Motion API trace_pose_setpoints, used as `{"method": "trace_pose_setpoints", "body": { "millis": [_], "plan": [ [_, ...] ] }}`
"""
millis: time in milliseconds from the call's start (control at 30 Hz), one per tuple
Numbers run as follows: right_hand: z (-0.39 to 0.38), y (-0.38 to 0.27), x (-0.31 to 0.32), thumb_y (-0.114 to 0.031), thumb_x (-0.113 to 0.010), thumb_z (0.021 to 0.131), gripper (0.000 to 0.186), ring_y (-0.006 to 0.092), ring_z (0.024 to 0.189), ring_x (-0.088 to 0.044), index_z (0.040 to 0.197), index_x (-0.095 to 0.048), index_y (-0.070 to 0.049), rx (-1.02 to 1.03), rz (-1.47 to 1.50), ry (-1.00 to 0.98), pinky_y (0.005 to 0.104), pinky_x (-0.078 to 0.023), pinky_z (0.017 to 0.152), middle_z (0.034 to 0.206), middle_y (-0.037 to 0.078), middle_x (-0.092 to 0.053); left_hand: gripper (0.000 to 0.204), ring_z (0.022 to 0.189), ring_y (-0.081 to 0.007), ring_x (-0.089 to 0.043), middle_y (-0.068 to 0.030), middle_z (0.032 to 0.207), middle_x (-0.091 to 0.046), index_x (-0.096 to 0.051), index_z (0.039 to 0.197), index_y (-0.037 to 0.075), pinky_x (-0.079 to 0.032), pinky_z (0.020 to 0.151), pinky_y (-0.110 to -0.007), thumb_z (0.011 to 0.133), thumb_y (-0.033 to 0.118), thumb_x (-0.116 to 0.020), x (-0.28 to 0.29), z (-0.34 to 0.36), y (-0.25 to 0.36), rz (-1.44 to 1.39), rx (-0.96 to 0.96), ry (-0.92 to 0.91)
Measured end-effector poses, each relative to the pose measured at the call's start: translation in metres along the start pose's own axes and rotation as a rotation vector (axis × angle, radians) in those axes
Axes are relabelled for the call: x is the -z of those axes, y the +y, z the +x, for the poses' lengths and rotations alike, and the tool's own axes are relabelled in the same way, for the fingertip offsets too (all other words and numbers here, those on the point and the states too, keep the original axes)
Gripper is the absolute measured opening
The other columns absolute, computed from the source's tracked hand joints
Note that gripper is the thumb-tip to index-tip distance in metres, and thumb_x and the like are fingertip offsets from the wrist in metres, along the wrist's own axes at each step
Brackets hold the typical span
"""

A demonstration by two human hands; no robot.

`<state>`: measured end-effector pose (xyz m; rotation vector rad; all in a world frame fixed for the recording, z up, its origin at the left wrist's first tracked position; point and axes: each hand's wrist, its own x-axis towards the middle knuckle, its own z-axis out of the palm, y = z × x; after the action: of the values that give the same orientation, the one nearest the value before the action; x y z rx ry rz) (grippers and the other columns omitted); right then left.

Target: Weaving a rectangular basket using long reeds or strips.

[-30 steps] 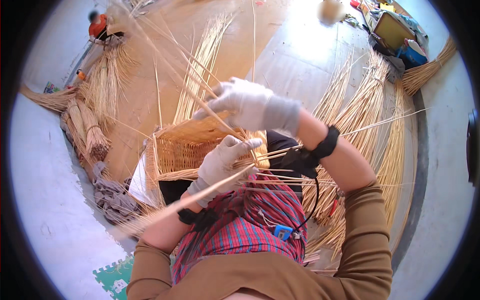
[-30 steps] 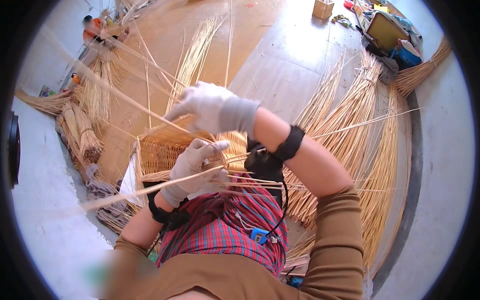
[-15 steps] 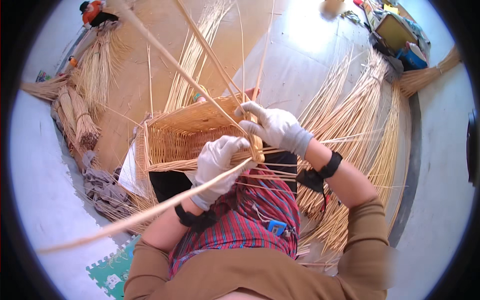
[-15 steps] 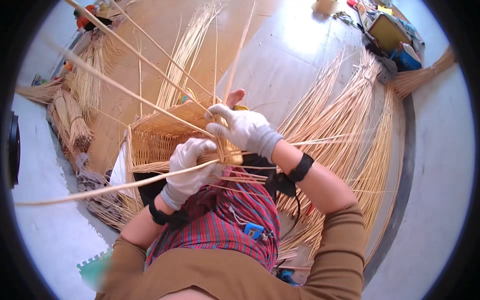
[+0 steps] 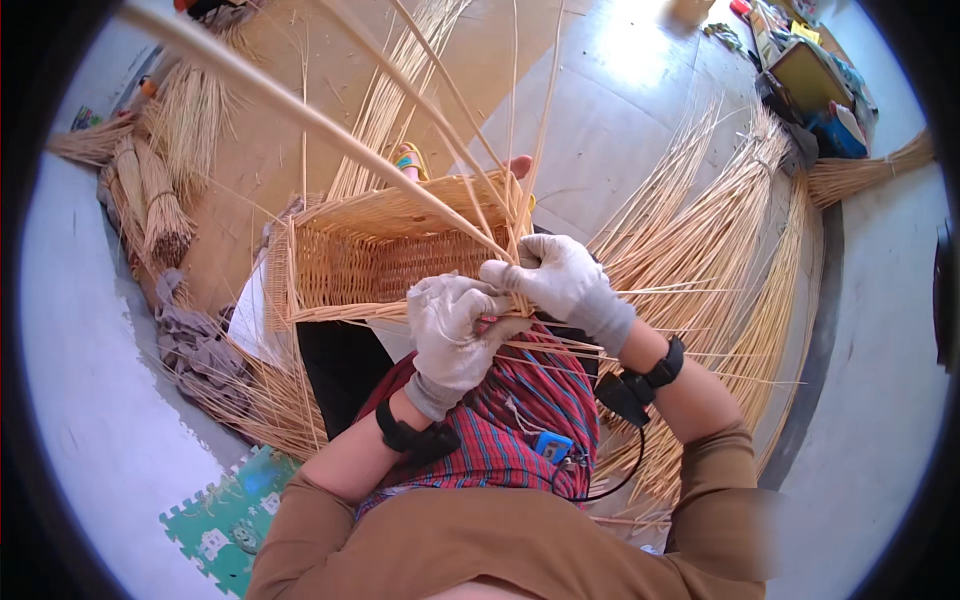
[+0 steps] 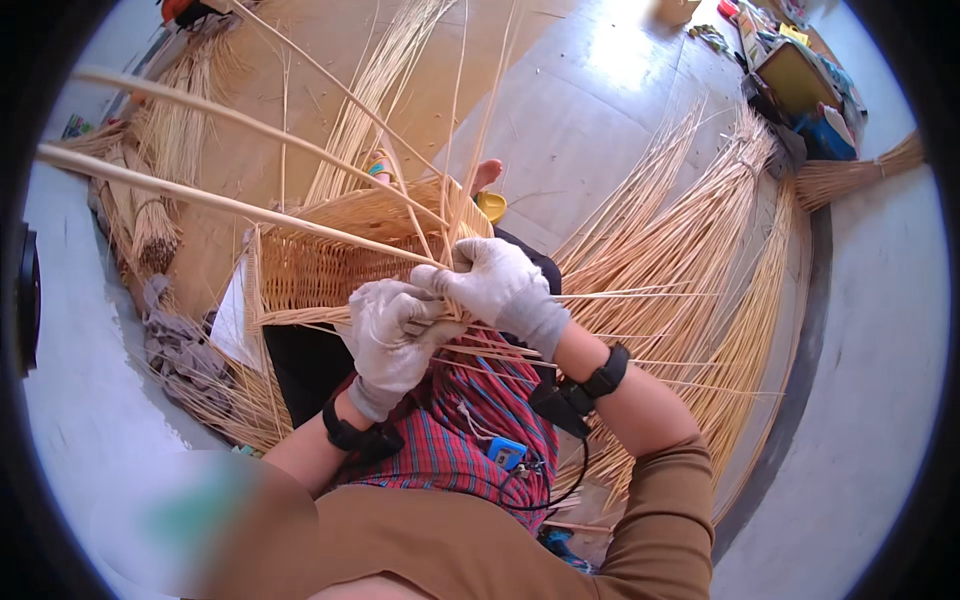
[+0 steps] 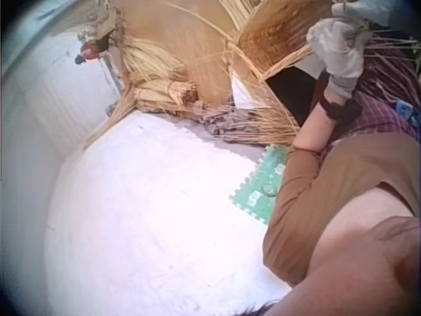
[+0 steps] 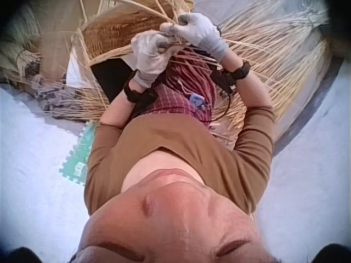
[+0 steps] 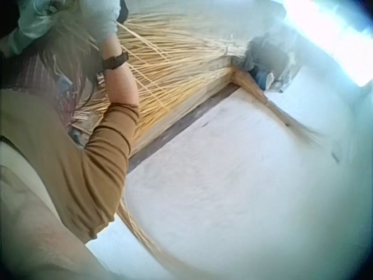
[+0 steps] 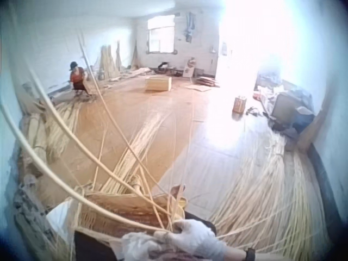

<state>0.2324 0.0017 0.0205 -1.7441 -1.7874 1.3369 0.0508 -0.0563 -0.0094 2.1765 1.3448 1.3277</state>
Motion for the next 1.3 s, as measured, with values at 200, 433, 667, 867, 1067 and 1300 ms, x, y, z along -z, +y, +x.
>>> {"method": "trace_pose_setpoints", "body": {
  "millis": [200,433,667,867,1067,1300],
  "plan": [
    [-0.003,-0.013,-0.011,-0.043,-0.08,0.092,0.046,0.0079,0.068,-0.059,0.095,-0.074,0.003,-0.039,-0.117,0.033,0.0315,-0.052,0.064,0.072,0.004,-0.066,0.025,0.079,-0.0144,-0.064,-0.0023,0.08,-0.067,-0.071,0.092,0.005,-0.053,0.077,-0.035,0.096,0.028,-0.079,0.031,0.02,-0.004,-0.593,0.62,-0.371],
    [-0.009,-0.016,0.02,-0.047,-0.073,0.093,0.045,0.0349,0.074,-0.068,0.091,-0.066,-0.002,0.269,-0.378,-0.251,0.0434,-0.053,0.07,0.077,0.017,-0.066,0.023,0.086,-0.0122,-0.06,-0.003,0.088,-0.064,-0.059,0.109,0.004,-0.053,0.074,-0.033,0.106,0.025,-0.065,-0.006,0.037,-0.052,-0.776,0.613,-0.327],
    [0.042,-0.094,0.045,-0.009,-0.063,0.101,0.026,0.0298,0.088,-0.074,0.126,-0.065,-0.004,0.893,-0.24,0.024,0.0373,-0.059,0.079,0.096,0.02,-0.073,0.021,0.09,-0.0477,-0.069,-0.0239,0.092,-0.069,-0.054,0.115,0.004,-0.055,0.074,-0.046,0.107,0.023,-0.061,-0.003,0.019,-0.009,-0.329,0.393,-0.082],
    [0.102,-0.014,0.086,0.013,-0.068,0.091,0.029,0.0177,0.102,-0.07,0.113,-0.06,-0.004,0.618,0.378,0.237,0.0306,-0.057,0.091,0.102,0.006,-0.073,0.029,0.076,-0.011,-0.065,-0.004,0.095,-0.068,-0.055,0.132,0.007,-0.053,0.066,-0.028,0.105,0.016,-0.064,-0.012,0.03,-0.02,-0.802,0.674,-0.247],
    [0.093,-0.059,0.067,-0.032,-0.071,0.096,0.025,0.0265,0.093,-0.071,0.101,-0.068,-0.008,0.655,-0.904,0.316,0.0464,-0.048,0.099,0.1,0.006,-0.075,0.035,0.069,-0.0049,-0.054,0.0014,0.081,-0.058,-0.064,0.142,0.012,-0.051,0.062,-0.024,0.108,0.021,-0.061,-0.012,0.023,-0.044,-0.878,0.458,-0.299],
    [0.083,-0.043,0.063,-0.031,-0.075,0.089,0.024,0.0291,0.093,-0.07,0.099,-0.069,-0.01,0.951,-0.771,0.446,0.0511,-0.043,0.113,0.083,0.006,-0.07,0.037,0.079,-0.0021,-0.056,0.0059,0.091,-0.064,-0.064,0.143,0.013,-0.053,0.072,-0.021,0.107,0.024,-0.064,-0.015,0.028,-0.042,-0.966,0.649,-0.359]
  ]
}}
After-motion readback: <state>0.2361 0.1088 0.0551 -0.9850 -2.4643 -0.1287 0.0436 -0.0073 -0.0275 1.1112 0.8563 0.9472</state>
